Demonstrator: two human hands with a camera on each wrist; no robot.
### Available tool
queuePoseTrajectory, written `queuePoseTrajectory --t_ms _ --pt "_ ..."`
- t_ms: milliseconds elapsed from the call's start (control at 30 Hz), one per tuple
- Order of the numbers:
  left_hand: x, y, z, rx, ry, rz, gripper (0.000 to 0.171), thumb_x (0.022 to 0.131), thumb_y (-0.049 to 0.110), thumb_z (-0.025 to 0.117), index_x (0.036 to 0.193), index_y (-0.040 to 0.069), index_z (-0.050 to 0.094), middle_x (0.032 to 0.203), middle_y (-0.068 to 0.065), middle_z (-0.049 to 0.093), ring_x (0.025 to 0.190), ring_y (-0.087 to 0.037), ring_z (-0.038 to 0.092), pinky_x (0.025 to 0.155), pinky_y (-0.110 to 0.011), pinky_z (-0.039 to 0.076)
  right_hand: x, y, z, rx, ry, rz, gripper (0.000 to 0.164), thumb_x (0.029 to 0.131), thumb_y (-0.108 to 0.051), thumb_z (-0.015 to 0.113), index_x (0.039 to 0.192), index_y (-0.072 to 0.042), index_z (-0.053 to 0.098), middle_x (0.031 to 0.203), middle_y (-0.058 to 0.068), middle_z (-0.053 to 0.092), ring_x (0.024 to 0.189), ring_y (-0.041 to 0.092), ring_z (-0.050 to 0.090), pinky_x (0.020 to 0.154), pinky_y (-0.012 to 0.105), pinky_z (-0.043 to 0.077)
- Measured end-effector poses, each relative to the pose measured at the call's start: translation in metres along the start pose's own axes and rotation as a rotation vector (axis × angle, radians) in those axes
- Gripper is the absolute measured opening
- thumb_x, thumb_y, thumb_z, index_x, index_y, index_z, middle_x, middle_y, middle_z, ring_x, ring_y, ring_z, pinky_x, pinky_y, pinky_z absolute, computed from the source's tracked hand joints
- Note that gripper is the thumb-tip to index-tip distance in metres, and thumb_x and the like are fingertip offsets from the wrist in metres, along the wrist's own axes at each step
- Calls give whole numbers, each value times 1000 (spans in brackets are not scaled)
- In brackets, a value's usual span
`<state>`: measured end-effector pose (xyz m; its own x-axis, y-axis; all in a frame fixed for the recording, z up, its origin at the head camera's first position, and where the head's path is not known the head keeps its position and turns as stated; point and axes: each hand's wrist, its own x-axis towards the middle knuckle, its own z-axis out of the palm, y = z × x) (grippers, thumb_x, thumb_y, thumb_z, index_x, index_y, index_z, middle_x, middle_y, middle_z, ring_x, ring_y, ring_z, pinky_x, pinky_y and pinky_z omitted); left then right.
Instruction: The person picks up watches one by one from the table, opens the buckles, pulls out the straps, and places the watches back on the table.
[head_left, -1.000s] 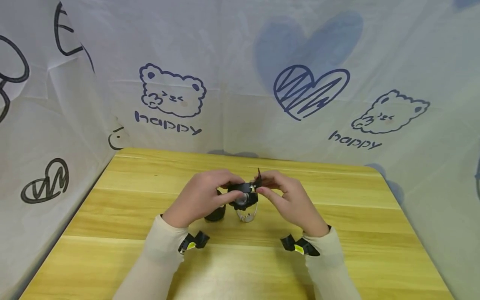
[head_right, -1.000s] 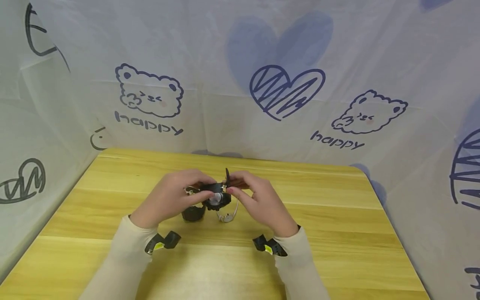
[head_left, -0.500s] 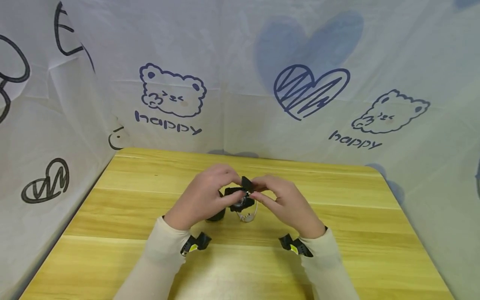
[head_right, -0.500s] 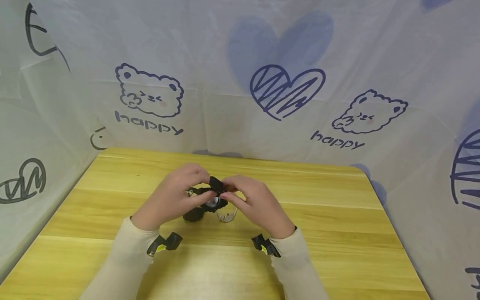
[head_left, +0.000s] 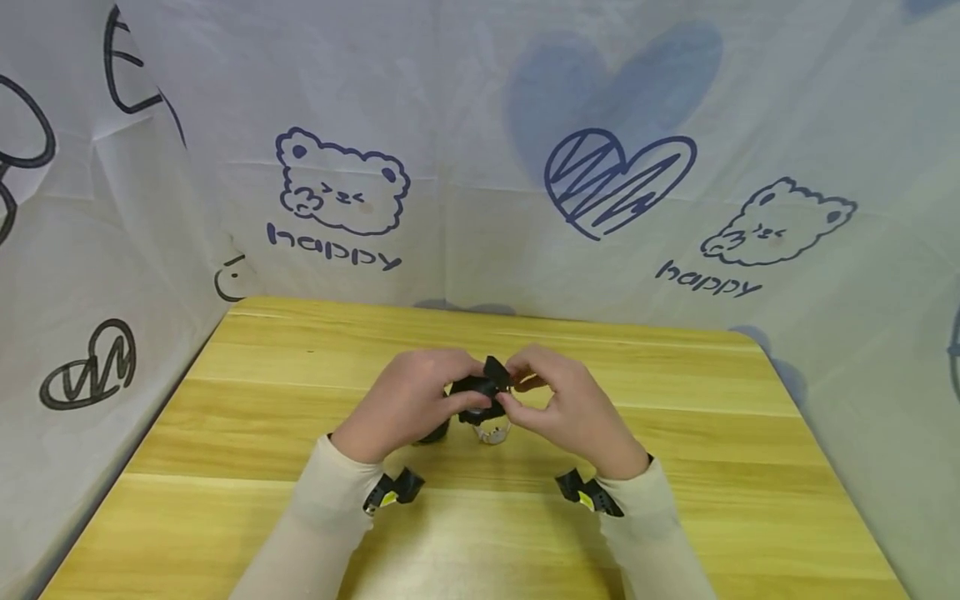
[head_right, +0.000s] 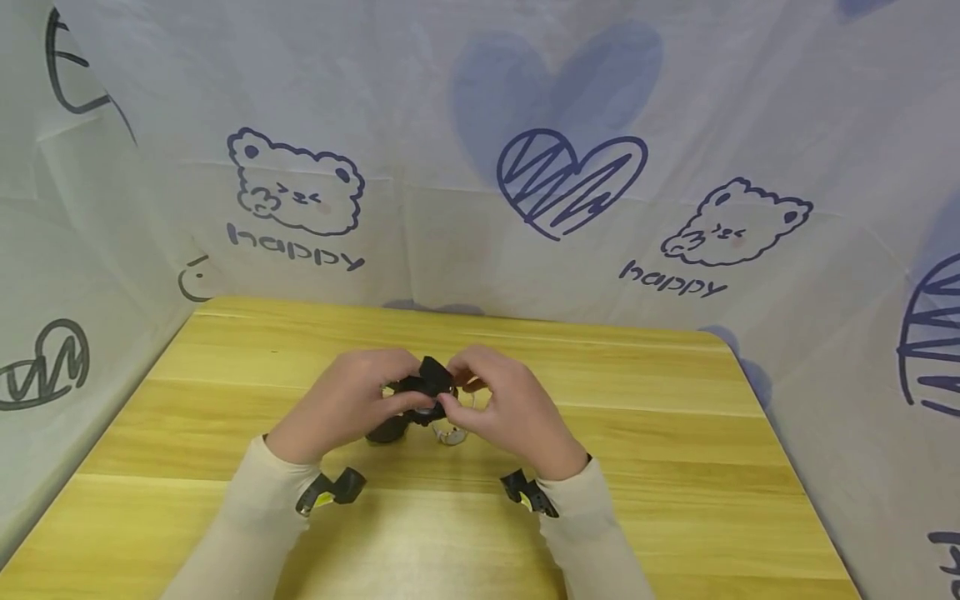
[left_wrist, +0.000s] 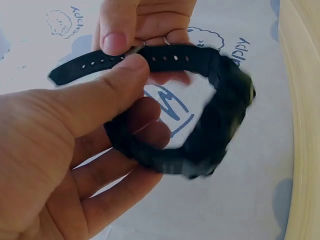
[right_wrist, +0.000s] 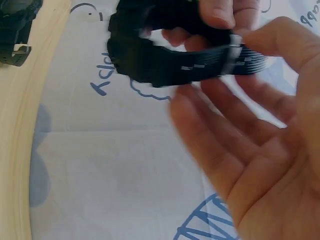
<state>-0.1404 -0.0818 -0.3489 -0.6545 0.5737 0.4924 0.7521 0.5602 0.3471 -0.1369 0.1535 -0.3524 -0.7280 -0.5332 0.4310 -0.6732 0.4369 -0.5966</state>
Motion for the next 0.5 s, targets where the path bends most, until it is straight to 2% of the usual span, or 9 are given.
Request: queuePoseTrajectory --t_ms 200,367,500 --pt "-1 -1 1 -57 25 -41 26 88 25 83 111 15 78 101 5 76 86 -7 71 75 -26 57 -3 0 -7 124 -9 87 16 96 -5 71 110 -12 69 103 -1 73 91 11 73 82 30 61" --pt "-2 0 -1 -120 15 -106 28 88 29 83 112 17 77 102 7 75 89 -6 70 78 -28 57 -4 2 -10 179 43 49 18 95 -2 73 111 -9 70 105 3 74 95 15 74 85 32 61" --pt "-2 -1 -3 -136 -15 -99 29 90 32 82 115 18 75 105 9 74 92 -5 68 81 -29 57 -3 4 -9 157 36 3 20 95 -2 73 114 -8 71 107 4 75 96 16 74 85 32 61"
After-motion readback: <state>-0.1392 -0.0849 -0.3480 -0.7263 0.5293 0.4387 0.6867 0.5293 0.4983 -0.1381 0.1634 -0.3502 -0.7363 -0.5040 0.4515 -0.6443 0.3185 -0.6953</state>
